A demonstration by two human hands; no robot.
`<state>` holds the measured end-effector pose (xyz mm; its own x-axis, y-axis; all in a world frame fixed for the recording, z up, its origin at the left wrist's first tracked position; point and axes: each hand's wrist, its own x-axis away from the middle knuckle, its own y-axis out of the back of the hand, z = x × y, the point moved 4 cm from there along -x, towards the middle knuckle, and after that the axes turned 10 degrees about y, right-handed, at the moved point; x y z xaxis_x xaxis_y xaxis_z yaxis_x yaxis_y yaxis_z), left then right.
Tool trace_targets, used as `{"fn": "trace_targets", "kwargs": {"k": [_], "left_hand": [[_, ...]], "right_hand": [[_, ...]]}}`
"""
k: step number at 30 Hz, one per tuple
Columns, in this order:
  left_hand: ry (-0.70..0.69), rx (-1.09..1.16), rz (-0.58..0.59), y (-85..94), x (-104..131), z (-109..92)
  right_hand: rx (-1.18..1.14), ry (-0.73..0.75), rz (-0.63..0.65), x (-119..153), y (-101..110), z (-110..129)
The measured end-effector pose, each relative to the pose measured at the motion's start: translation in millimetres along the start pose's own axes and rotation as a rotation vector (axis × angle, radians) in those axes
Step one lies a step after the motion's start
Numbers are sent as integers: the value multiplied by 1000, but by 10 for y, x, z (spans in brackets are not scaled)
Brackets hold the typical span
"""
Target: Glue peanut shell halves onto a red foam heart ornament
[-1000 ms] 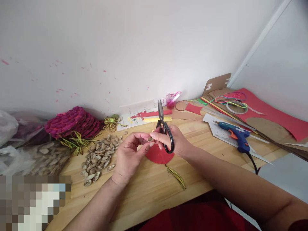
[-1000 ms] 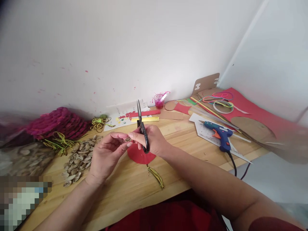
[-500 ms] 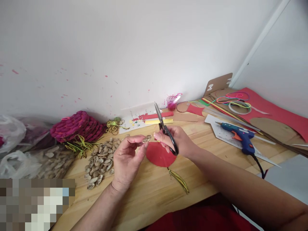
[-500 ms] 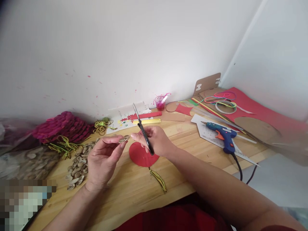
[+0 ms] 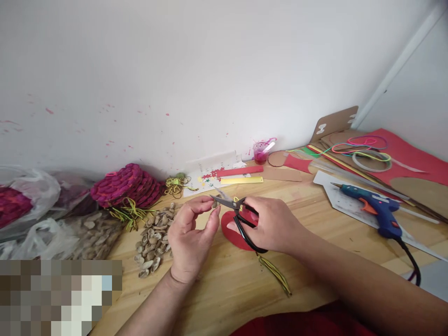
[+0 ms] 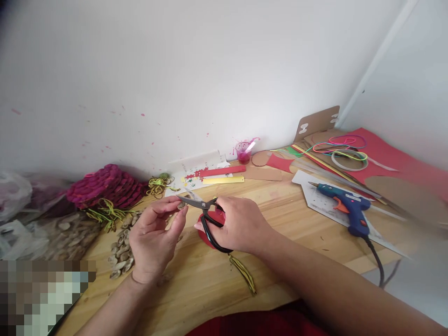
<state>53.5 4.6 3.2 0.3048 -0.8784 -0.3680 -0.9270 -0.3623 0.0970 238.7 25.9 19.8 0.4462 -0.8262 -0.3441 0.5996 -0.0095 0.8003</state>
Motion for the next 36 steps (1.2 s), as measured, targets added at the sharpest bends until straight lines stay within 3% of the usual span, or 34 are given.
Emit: {"fn": "trace_targets", "kwargs": {"k": [12, 24, 36], "left_hand": [[-219, -248, -43, 31, -13, -78], [-164, -241, -17, 9, 3, -34], [-59, -82, -13, 1, -2, -12]], "right_hand": [[82, -4, 39, 38, -75, 21], [114, -39, 114, 41, -100, 37], [103, -24, 112, 44, -82, 11]]}}
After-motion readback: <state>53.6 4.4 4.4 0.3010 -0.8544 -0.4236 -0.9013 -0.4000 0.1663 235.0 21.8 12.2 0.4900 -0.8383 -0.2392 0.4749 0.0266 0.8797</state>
